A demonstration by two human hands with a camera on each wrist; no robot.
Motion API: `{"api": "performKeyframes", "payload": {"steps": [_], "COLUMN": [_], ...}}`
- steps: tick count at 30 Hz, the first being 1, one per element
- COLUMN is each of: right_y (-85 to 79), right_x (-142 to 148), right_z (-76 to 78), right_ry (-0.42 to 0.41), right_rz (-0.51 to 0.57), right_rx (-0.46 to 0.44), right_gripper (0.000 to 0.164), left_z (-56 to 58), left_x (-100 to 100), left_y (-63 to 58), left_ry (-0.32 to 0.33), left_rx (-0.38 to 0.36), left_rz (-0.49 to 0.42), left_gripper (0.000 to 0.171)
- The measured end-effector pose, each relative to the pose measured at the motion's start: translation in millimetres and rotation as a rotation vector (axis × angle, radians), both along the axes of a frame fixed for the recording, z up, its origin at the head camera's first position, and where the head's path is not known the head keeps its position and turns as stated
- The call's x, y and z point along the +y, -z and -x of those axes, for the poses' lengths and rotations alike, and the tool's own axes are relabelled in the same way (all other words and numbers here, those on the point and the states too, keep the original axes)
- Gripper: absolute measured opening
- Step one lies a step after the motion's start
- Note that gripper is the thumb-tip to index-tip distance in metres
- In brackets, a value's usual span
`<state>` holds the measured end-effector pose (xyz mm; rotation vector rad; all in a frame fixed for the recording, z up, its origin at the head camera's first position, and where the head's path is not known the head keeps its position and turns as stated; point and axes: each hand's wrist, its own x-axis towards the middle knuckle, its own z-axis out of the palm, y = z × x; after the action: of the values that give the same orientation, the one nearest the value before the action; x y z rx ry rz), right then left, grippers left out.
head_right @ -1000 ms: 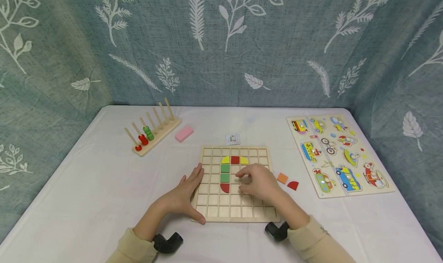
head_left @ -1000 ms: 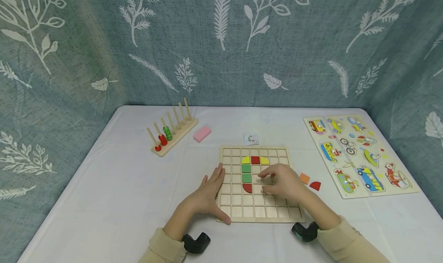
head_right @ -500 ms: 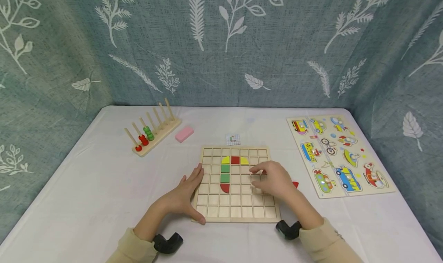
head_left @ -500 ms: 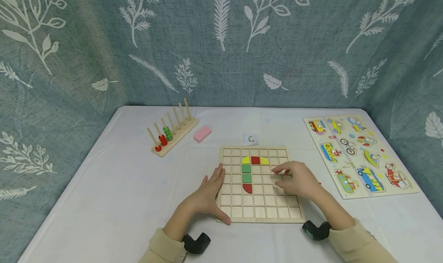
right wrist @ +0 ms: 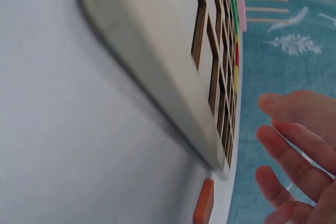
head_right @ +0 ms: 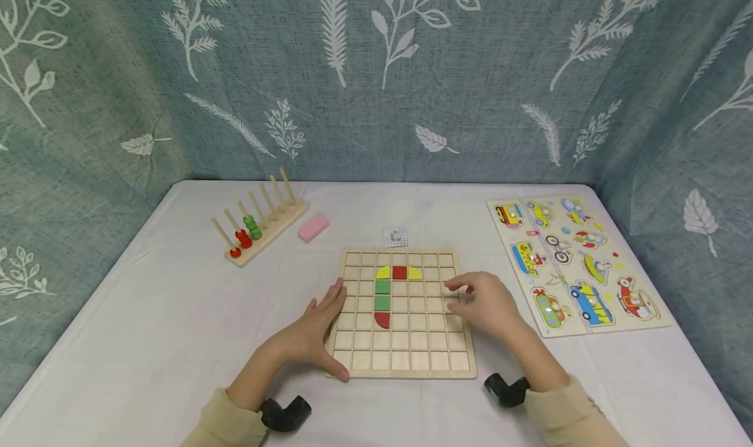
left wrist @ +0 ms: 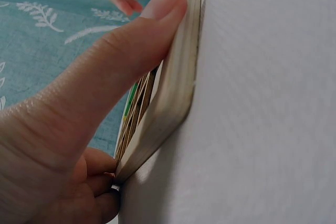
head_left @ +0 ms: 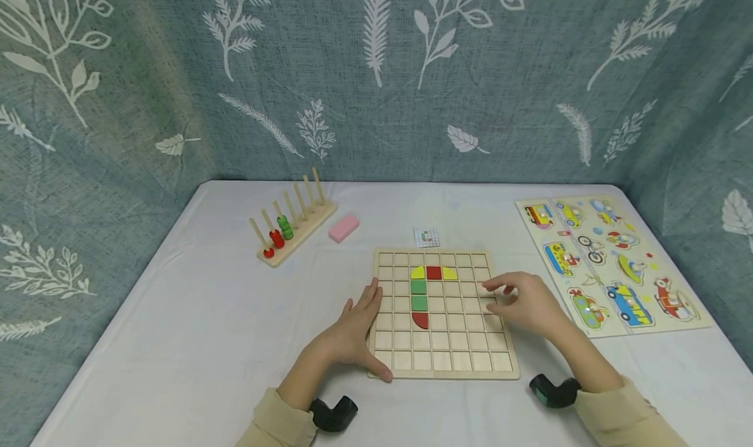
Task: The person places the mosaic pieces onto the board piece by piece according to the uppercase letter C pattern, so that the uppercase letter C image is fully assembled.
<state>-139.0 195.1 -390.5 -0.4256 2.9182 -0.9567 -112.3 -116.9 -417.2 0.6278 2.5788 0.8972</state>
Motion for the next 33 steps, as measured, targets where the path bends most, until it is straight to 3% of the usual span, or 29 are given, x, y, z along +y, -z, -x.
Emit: {"api": "performKeyframes", "payload": {"steps": [25, 33], "right_y": [7.1, 7.3], "right_x": [33, 34], "right_z": [-0.6, -2.0], "right_ry": [0.079, 0.098], "right_rz": [-0.072, -0.085], "right_rx": [-0.001, -0.045], "right_gripper": [0.029, 0.031], "left_z": [-0.8, -1.3], "left_x": [0, 1], "left_y": [-0.4, -0.3], "left_ry": [-0.002, -0.007], "left_rx": [-0.003, 0.0], "left_rz": [-0.002, -0.001], "left_gripper": [0.135, 0.135]}}
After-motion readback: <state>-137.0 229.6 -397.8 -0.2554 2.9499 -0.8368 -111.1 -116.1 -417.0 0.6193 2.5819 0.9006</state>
